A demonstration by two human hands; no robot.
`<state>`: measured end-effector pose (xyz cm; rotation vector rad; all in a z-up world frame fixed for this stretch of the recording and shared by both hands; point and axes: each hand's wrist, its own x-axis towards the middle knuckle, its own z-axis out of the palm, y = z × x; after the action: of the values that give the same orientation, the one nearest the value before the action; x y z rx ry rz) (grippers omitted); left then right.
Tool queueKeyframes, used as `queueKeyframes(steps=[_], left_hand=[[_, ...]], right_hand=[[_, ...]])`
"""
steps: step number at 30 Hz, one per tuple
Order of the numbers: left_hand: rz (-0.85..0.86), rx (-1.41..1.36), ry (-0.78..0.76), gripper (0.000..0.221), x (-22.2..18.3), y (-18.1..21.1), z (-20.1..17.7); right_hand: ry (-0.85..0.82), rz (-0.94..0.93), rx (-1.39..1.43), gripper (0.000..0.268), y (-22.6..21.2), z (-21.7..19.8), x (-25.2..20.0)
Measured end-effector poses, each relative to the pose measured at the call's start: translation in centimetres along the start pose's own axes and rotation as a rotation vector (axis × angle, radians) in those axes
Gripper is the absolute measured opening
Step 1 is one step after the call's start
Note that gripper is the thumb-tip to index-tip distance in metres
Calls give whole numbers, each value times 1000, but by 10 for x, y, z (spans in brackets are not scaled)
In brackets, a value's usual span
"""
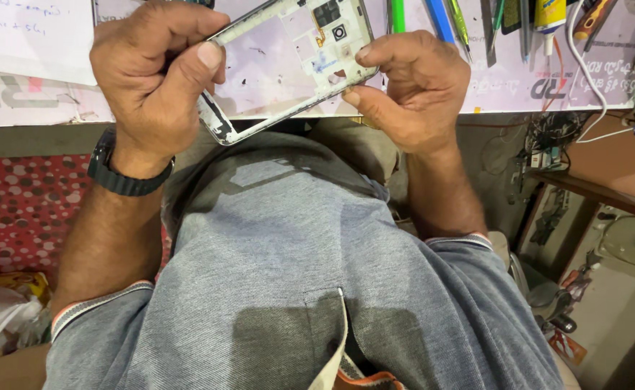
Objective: The person assembles a mobile phone by placing internal components into the chassis, handling small screws and parts, using a screwdriver, and applying adhesive tape using scissors.
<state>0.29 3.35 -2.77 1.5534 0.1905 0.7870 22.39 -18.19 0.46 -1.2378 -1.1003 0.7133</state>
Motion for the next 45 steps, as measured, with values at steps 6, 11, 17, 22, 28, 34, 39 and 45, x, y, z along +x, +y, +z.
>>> queueKeyframes(steps=[6, 11, 17, 22, 28, 34, 39, 45], left_hand=[[-13, 13, -4, 14, -2, 3, 0], [36, 29, 0, 17, -8, -3, -1], [50, -55, 8, 25, -11, -9, -2], [35, -11, -8, 19, -13, -8, -4], [40, 28, -6, 18, -13, -7, -4], [-28, -3, 9, 14, -11, 1, -1], [-71, -11, -29, 14, 3, 11, 1], [-37, -23, -119, 17, 5, 11, -2]], right_hand=[[8, -101, -32, 36, 9, 0, 2], [14, -92, -54, 38, 8, -1, -1], [-86, -168, -75, 37, 10, -5, 9], [-52, -124, -102, 37, 8, -3, 6], [-67, -146, -125, 39, 10, -6, 6], [-59, -151, -98, 31, 11, -4, 7], [3, -131, -187, 25, -3, 1, 6], [53, -137, -134, 26, -1, -1, 1]])
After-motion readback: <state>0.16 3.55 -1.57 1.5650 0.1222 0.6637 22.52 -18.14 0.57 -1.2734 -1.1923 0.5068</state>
